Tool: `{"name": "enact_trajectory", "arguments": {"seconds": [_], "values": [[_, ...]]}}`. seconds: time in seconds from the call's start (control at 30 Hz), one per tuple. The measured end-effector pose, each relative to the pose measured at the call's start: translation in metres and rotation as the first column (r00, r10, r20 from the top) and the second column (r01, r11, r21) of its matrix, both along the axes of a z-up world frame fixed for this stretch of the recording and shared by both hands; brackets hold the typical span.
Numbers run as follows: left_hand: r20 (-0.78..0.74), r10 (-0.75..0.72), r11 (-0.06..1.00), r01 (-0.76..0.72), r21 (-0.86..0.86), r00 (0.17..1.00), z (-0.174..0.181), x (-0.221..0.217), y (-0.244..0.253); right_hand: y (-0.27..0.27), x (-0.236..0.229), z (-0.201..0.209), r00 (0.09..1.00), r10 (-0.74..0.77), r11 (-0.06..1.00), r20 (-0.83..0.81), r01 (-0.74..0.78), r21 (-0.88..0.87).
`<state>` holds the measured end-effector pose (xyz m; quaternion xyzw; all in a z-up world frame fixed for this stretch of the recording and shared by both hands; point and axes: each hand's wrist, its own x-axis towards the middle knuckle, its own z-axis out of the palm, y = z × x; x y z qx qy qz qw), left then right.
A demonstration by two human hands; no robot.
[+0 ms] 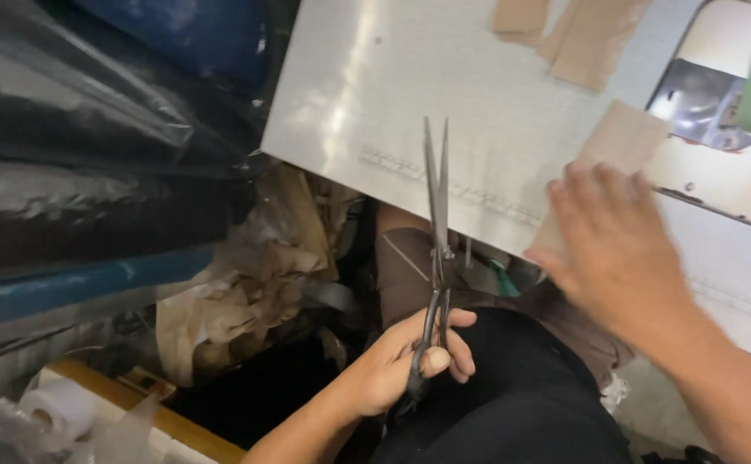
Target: The person uses shears to cut a strip of beige fabric into smaller rectangular pieces on a white table. The person repeatedly positions the fabric, cuts it, and moves the cut pieces aside.
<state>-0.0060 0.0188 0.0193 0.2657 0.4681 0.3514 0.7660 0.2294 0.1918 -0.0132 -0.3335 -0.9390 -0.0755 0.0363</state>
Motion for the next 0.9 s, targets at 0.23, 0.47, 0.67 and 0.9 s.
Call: {"name": "enact_trajectory", "arguments": {"seconds": [0.23, 0.47, 0.67, 0.9], "values": [[-0.002, 0.266, 0.911, -0.251, 0.326, 0.964, 0.009, -0.026, -0.03, -0.015, -0.108, -0.036, 0.979, -0.195, 0.883, 0.056, 0.201, -0.424], [-0.032, 0.361, 0.853, -0.316, 0.416, 0.932, 0.011, -0.031, -0.051, 0.04, -0.229, 0.009, 0.945, -0.326, 0.795, 0.02, 0.286, -0.536], [-0.221, 0.424, 0.847, -0.298, 0.44, 0.878, 0.027, -0.034, -0.054, -0.006, -0.23, -0.028, 0.791, 0.192, 0.732, -0.581, -0.51, -0.451], [-0.899, 0.012, 0.999, -0.039, -0.006, 0.437, 0.023, -0.064, 0.014, -0.01, -0.031, -0.028, 0.87, 0.1, 0.861, -0.483, -0.319, -0.397]]}}
